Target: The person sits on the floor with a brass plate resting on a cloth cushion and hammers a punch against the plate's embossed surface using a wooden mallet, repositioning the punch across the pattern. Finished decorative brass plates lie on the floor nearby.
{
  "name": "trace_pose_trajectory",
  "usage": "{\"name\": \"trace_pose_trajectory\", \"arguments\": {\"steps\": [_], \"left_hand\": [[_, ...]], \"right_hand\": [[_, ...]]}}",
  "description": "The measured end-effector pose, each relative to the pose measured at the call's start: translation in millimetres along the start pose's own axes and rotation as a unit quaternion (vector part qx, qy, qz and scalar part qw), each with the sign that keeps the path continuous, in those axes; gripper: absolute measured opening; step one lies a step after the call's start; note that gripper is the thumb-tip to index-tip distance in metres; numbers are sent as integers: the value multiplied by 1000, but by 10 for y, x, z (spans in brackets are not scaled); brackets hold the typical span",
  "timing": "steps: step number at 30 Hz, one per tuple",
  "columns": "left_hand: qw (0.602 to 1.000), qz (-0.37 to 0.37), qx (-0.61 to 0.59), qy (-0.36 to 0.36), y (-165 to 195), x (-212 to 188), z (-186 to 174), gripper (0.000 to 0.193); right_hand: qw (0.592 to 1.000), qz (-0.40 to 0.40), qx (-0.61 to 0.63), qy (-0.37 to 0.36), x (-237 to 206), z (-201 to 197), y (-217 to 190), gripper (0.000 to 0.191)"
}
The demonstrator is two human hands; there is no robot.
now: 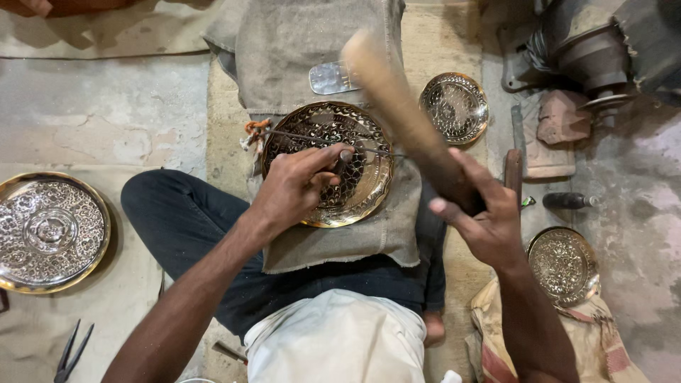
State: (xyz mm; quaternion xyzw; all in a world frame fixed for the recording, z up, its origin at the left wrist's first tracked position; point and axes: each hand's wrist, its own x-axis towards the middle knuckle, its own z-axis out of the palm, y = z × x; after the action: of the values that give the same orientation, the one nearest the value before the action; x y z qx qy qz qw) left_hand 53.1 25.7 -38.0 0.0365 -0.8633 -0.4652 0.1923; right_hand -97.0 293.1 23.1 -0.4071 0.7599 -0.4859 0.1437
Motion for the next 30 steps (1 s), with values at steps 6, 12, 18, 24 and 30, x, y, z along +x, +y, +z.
{"name": "trace_pose_trajectory", "arguments": {"steps": [6, 12, 18, 24, 30], "left_hand": [[1000, -15, 6, 7, -4, -28, 16, 38], [999, -12, 24, 37, 6, -64, -5, 27], [993, -51, -80, 74, 30, -111, -71, 29], [910, -132, -360, 157, 62, -162, -167, 27], [885, -234, -387, 107, 99, -194, -245, 20]], "right_hand": [[974, 108, -160, -115, 160, -29, -161, 71], [966, -3, -222, -135, 230, -17, -261, 66], [998, 50, 29, -9, 45, 67, -123, 67], [996, 85, -20, 28, 19, 300, 89, 49], [992, 72, -95, 32, 242, 707, 273, 42]]}}
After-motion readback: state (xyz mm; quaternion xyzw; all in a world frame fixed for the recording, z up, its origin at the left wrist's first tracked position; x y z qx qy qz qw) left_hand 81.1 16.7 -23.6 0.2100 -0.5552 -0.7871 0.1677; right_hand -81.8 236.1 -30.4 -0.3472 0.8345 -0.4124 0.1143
